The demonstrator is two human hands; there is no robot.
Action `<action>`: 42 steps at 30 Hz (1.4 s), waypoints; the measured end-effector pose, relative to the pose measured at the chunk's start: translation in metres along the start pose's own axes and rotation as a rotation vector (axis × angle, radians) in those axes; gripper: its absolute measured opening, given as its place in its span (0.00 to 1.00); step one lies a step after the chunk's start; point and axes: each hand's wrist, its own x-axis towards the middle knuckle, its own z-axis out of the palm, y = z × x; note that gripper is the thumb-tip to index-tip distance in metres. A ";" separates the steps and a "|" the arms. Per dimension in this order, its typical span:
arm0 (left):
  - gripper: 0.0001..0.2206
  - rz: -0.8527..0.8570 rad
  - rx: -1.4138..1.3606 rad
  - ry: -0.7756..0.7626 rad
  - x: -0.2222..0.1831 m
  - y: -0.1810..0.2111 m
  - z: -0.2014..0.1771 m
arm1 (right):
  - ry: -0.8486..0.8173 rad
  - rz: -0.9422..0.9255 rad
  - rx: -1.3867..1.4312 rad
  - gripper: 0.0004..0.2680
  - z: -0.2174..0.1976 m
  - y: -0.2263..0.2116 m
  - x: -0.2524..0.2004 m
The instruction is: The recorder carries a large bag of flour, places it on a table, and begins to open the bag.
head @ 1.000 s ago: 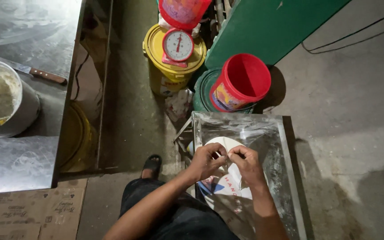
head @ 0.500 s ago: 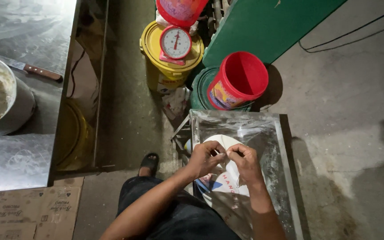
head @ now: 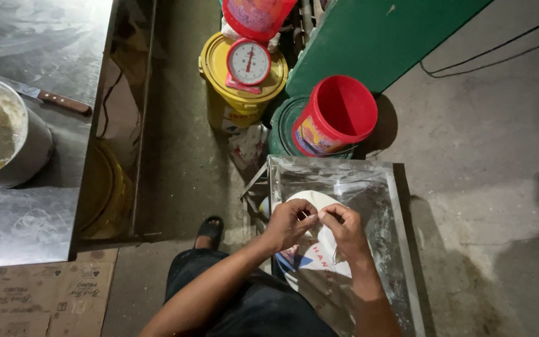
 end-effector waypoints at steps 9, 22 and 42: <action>0.05 0.004 0.028 0.021 0.001 -0.004 0.002 | 0.021 0.037 -0.005 0.06 -0.001 0.026 0.008; 0.04 0.068 -0.039 0.027 0.002 0.000 0.003 | 0.034 0.034 0.103 0.06 -0.001 0.022 0.005; 0.05 -0.225 -0.439 -0.053 0.002 -0.026 0.003 | 0.020 0.009 0.021 0.07 0.004 -0.005 -0.002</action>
